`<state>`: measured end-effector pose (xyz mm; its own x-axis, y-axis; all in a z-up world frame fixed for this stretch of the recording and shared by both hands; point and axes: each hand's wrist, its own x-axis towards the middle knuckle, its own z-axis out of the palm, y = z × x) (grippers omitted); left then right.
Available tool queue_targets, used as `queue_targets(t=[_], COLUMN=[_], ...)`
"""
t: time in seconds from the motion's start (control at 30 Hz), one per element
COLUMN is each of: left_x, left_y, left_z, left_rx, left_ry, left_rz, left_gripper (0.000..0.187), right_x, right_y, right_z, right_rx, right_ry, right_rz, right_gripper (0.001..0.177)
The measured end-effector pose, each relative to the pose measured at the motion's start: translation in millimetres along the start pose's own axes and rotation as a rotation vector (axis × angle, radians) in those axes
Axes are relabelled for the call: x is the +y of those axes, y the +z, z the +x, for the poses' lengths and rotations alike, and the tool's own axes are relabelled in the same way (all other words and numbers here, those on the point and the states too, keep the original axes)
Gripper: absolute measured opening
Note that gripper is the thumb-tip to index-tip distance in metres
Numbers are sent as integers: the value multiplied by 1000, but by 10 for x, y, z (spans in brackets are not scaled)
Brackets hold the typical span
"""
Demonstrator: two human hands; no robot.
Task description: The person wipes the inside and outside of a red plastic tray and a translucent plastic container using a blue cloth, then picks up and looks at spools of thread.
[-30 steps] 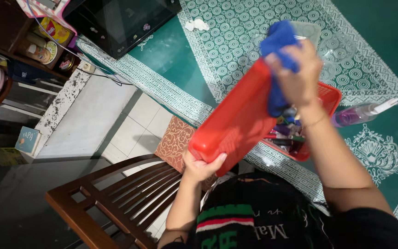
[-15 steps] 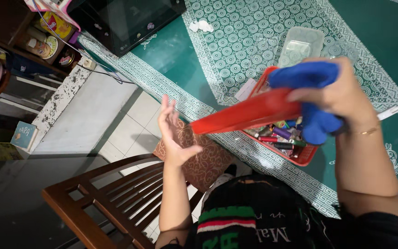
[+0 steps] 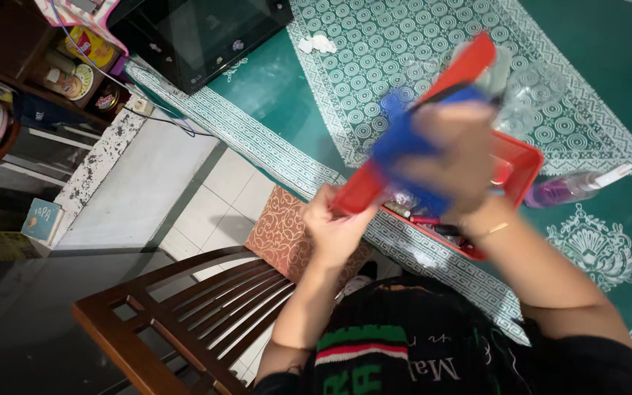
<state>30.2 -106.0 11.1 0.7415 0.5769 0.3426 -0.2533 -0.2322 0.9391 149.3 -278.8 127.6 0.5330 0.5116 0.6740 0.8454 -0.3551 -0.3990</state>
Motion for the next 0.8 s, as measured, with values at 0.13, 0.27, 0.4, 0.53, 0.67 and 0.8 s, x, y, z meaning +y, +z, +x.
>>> queue_targets(t=[0.13,0.27,0.4,0.53,0.67,0.8], left_x=[9,224,78,73,170,212], left_y=[29,-174,-121,-123,-261,-216], left_z=[-75,-110,100,16,63,136], left_rx=[17,-55,-102,-94,-139,-121], left_ry=[133,244,415,402,534,510], left_rz=[-34,-6,87,144,173,306], left_gripper=[31,40,46,43,49,43], right_x=[-162,414,76,-44,472,105], right_y=[233,117,170,269,105,150], right_z=[-13,237,31,-48,216,67], right_rx=[-31,346,290,143,299,279], right_ry=[-123,-91,-241,-302,-46,-126], right_rz=[11,55,71,9,-98,-44], right_gripper=[23,9,16,9,16,16])
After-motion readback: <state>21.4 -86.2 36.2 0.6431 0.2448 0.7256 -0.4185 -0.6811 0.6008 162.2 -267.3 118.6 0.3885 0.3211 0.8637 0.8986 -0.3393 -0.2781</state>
